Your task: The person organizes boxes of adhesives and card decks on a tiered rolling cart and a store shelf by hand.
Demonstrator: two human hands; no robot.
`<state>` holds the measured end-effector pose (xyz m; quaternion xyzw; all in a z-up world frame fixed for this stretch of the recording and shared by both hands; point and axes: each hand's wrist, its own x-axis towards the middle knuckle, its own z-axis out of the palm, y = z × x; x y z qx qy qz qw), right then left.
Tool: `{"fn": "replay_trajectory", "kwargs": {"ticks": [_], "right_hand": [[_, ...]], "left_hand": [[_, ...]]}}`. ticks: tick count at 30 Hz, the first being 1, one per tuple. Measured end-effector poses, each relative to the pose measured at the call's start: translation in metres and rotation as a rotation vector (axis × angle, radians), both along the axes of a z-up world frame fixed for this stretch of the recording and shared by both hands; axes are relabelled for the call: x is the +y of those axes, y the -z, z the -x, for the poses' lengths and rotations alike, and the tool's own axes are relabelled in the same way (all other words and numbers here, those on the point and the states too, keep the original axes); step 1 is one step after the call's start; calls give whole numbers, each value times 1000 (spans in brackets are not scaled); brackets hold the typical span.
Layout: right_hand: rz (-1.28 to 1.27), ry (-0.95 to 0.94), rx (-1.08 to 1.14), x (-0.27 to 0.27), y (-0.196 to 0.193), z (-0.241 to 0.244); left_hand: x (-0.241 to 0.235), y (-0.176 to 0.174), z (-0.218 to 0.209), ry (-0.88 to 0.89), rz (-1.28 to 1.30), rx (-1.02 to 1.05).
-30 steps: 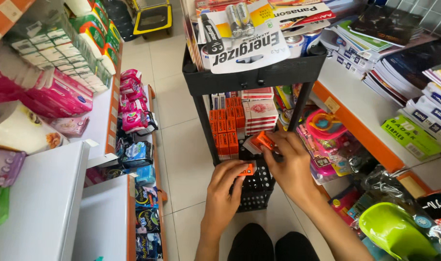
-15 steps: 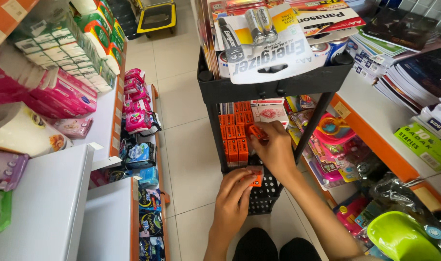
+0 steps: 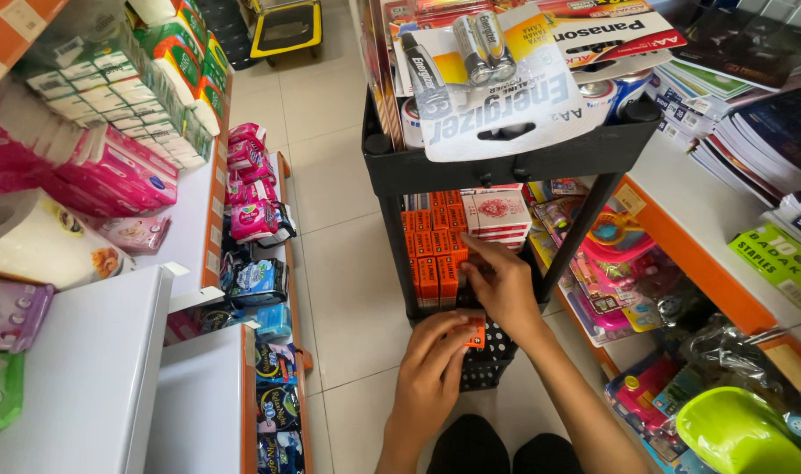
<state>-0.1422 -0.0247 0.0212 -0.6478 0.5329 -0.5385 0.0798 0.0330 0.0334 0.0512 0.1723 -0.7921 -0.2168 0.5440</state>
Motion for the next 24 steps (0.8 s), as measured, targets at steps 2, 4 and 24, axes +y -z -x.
{"fn": "replay_trajectory", "kwargs": {"ticks": [2, 4, 24], "right_hand": [[5, -34, -28, 1, 1, 2], [-8, -44, 41, 2, 5, 5], [-200, -407, -269, 75, 0, 20]], "left_hand": [[0, 4, -1, -9, -1, -20], [-1, 6, -2, -21, -33, -32], [-12, 17, 13, 19, 2, 23]]}}
